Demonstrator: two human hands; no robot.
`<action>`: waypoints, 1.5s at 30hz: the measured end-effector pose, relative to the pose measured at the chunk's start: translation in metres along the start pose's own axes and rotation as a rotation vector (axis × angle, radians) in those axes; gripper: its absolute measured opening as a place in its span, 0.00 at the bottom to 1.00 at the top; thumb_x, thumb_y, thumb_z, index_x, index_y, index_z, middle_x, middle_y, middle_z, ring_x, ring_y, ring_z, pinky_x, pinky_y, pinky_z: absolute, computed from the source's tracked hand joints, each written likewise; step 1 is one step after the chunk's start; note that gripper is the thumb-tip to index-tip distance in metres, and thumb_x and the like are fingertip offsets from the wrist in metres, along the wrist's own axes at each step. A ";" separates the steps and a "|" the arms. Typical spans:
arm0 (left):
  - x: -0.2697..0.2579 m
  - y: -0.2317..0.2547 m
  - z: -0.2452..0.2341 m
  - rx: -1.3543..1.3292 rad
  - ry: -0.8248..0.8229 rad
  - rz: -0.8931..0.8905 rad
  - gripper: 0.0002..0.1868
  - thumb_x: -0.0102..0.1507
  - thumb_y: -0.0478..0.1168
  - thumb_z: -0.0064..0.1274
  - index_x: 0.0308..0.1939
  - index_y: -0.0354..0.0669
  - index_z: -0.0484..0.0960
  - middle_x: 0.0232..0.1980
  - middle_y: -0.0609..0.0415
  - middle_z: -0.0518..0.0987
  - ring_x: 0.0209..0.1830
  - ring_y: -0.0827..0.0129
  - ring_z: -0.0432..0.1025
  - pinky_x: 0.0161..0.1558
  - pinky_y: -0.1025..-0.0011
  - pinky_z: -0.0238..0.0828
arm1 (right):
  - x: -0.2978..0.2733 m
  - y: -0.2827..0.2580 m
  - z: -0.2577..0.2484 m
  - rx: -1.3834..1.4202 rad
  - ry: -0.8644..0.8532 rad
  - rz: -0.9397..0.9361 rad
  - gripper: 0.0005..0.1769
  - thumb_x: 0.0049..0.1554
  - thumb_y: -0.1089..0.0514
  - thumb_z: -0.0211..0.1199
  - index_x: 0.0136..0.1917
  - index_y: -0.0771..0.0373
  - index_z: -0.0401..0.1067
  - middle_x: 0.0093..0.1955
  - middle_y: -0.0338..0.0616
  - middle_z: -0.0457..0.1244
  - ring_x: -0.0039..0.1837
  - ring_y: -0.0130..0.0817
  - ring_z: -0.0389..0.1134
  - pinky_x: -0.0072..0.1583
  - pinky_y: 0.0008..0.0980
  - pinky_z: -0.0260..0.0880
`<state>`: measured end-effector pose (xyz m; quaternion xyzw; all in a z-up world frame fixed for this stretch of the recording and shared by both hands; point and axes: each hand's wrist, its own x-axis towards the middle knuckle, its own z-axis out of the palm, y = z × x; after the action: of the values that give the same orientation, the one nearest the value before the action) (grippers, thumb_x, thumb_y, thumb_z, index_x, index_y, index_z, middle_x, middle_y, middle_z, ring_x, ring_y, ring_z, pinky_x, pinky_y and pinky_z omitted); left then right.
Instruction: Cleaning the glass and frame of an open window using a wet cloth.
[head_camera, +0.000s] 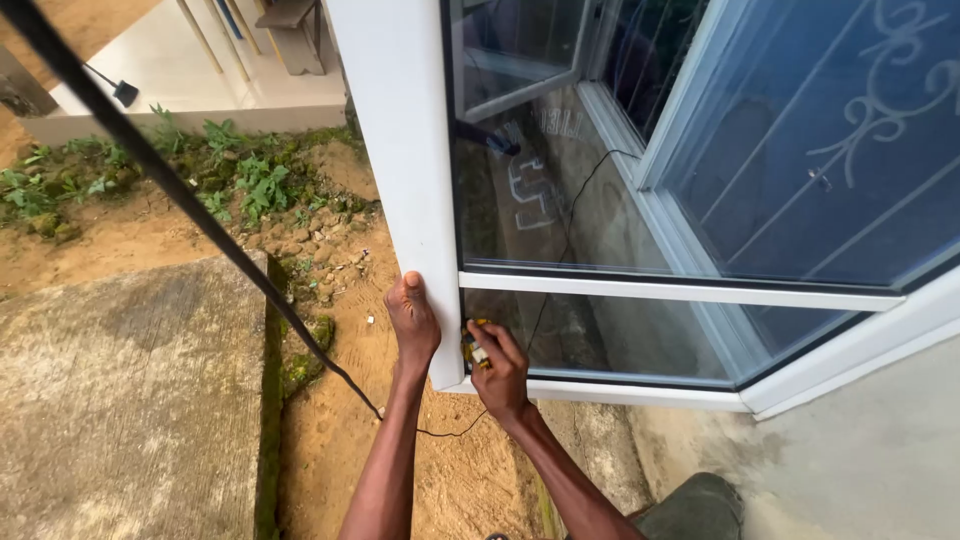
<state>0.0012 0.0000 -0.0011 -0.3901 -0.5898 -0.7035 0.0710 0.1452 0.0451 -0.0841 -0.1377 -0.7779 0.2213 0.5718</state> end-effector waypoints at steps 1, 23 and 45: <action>-0.001 -0.005 -0.001 0.002 -0.002 -0.002 0.34 0.76 0.58 0.28 0.23 0.40 0.66 0.20 0.43 0.63 0.22 0.63 0.63 0.29 0.65 0.64 | 0.010 -0.012 -0.001 0.001 0.000 0.004 0.29 0.46 0.77 0.68 0.61 0.66 0.79 0.50 0.50 0.68 0.52 0.50 0.73 0.53 0.42 0.76; 0.001 -0.015 0.000 -0.010 -0.012 0.017 0.34 0.76 0.60 0.24 0.23 0.43 0.66 0.21 0.47 0.62 0.23 0.67 0.62 0.29 0.68 0.63 | -0.043 0.020 0.011 -0.012 -0.063 0.070 0.20 0.49 0.74 0.68 0.55 0.65 0.79 0.51 0.51 0.71 0.55 0.52 0.74 0.56 0.45 0.76; -0.004 -0.056 0.004 0.009 -0.005 0.048 0.37 0.76 0.62 0.26 0.21 0.41 0.65 0.18 0.42 0.62 0.20 0.64 0.62 0.26 0.65 0.60 | -0.125 0.062 0.017 -0.585 -0.373 -0.178 0.39 0.40 0.66 0.72 0.67 0.65 0.68 0.46 0.49 0.61 0.48 0.47 0.63 0.52 0.39 0.65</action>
<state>-0.0257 0.0185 -0.0471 -0.4055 -0.5838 -0.6978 0.0880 0.1655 0.0373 -0.2227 -0.1844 -0.9083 -0.0399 0.3734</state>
